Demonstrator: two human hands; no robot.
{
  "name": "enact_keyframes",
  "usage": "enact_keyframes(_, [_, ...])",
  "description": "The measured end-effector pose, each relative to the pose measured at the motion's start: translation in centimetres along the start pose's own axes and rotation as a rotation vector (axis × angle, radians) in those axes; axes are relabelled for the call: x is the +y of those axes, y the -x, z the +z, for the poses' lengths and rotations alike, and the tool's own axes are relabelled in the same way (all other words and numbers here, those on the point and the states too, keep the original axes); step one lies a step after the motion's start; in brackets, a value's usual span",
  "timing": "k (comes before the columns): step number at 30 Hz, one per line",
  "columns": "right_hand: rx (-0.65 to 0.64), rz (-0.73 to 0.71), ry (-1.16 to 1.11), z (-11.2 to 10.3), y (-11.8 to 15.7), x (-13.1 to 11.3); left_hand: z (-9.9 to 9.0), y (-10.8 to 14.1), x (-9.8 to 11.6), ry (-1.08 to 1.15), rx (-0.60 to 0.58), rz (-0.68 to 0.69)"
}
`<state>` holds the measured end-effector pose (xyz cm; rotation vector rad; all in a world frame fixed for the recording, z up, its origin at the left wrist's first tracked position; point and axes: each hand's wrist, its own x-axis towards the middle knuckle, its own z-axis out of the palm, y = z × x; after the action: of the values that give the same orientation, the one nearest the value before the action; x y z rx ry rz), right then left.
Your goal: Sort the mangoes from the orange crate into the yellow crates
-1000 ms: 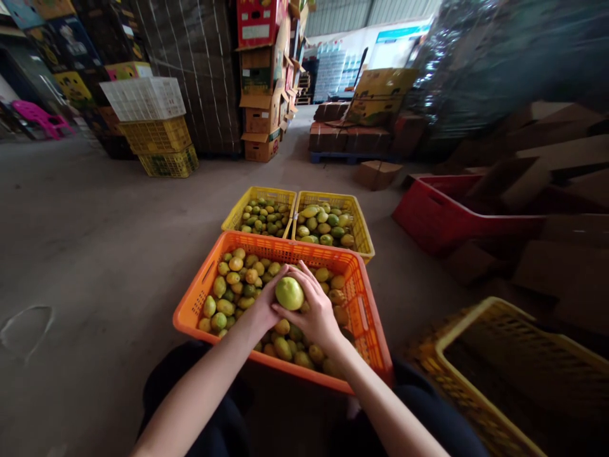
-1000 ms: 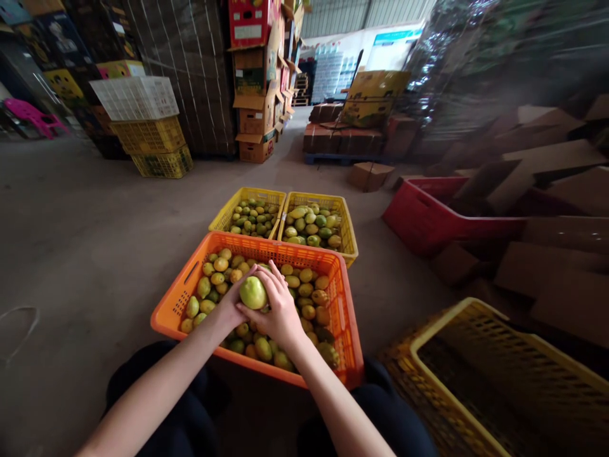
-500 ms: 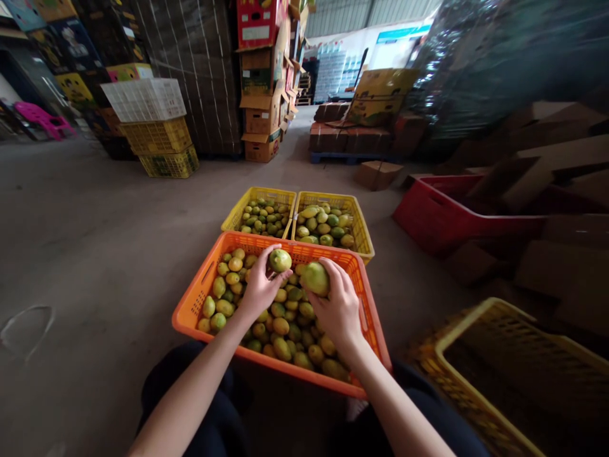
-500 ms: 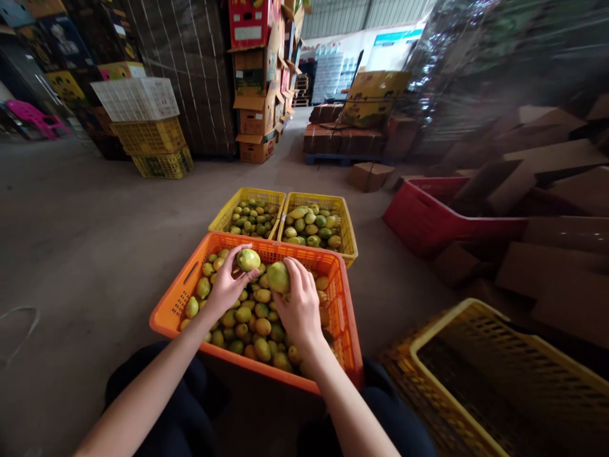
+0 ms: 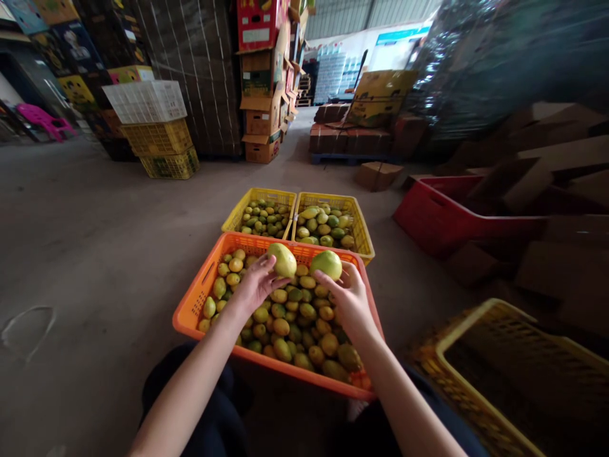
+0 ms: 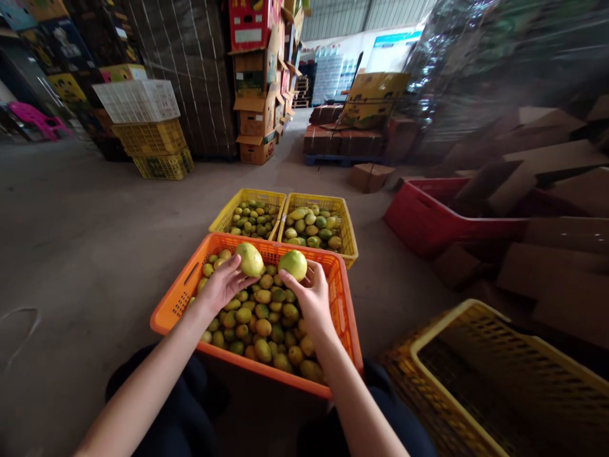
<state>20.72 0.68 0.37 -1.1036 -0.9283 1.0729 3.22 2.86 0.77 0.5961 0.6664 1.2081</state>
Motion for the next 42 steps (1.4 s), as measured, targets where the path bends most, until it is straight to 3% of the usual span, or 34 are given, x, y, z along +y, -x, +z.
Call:
enact_keyframes(6, [-0.185, 0.392, -0.452, -0.2, -0.7, -0.5, 0.2, -0.2, 0.3, 0.230, 0.047, -0.198])
enact_keyframes(11, [-0.239, 0.539, -0.559, -0.2, -0.6, -0.9, -0.2, -0.3, 0.1, 0.345, 0.002, -0.273])
enact_keyframes(15, [-0.206, 0.543, -0.617, 0.0, -0.5, -0.9, 0.1, 0.0, 0.1, 0.328, 0.014, -0.252])
enact_keyframes(21, [-0.072, 0.531, -0.619, 0.8, -0.2, -0.8, 0.8, 0.1, -0.2, 0.252, 0.160, -0.227])
enact_keyframes(26, [-0.013, 0.635, -0.604, 1.2, -0.3, -0.7, 0.0, -0.5, -1.0, 0.235, 0.055, -0.290])
enact_keyframes(31, [0.094, 0.629, -0.521, 1.4, -0.5, 0.3, 0.0, -0.8, -1.6, 0.271, 0.057, -0.264])
enact_keyframes(38, [-0.090, 0.620, -0.506, 1.1, 0.2, 0.1, 0.3, -0.5, -0.9, 0.430, 0.177, -0.318])
enact_keyframes(42, [-0.093, 0.598, -0.547, 0.9, 0.3, -0.2, -0.3, -0.6, -1.1, 0.534, 0.159, -0.367])
